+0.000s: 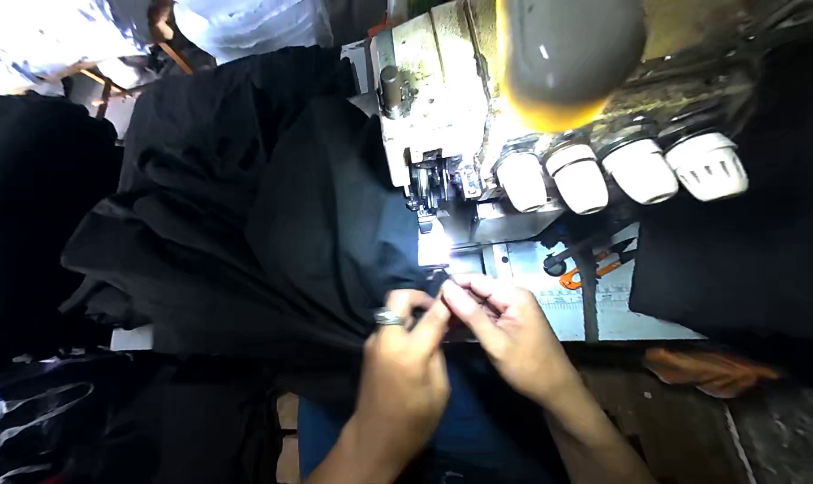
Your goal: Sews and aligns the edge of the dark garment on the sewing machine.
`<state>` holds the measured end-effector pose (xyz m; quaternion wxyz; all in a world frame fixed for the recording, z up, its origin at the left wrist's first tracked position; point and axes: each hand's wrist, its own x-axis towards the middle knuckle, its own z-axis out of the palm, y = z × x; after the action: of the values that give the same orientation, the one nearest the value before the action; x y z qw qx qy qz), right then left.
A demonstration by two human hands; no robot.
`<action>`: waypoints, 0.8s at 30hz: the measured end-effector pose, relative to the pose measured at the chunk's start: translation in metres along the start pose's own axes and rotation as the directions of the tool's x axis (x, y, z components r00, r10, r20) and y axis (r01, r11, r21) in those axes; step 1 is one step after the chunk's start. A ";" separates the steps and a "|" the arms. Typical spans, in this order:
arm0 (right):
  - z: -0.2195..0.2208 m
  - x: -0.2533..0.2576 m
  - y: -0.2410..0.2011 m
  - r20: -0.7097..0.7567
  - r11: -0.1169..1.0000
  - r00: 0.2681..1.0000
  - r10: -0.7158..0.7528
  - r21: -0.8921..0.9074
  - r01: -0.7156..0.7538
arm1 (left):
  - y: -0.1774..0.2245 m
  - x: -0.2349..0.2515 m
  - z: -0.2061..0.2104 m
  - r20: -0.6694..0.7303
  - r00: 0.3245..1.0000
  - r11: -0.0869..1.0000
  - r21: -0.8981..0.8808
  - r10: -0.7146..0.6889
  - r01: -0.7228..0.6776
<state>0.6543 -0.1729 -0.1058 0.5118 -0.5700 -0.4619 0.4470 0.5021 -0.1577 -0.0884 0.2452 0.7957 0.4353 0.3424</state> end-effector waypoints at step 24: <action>0.003 -0.066 0.018 -0.295 0.978 0.934 -0.204 -0.030 0.205 | -0.090 0.035 -0.074 -0.433 0.873 0.955 -0.279 -0.223 0.105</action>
<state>0.6410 -0.2384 -0.1217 0.6193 -0.5790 -0.4365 0.3012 0.4126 -0.0761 -0.0909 0.2604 0.6149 0.5013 0.5502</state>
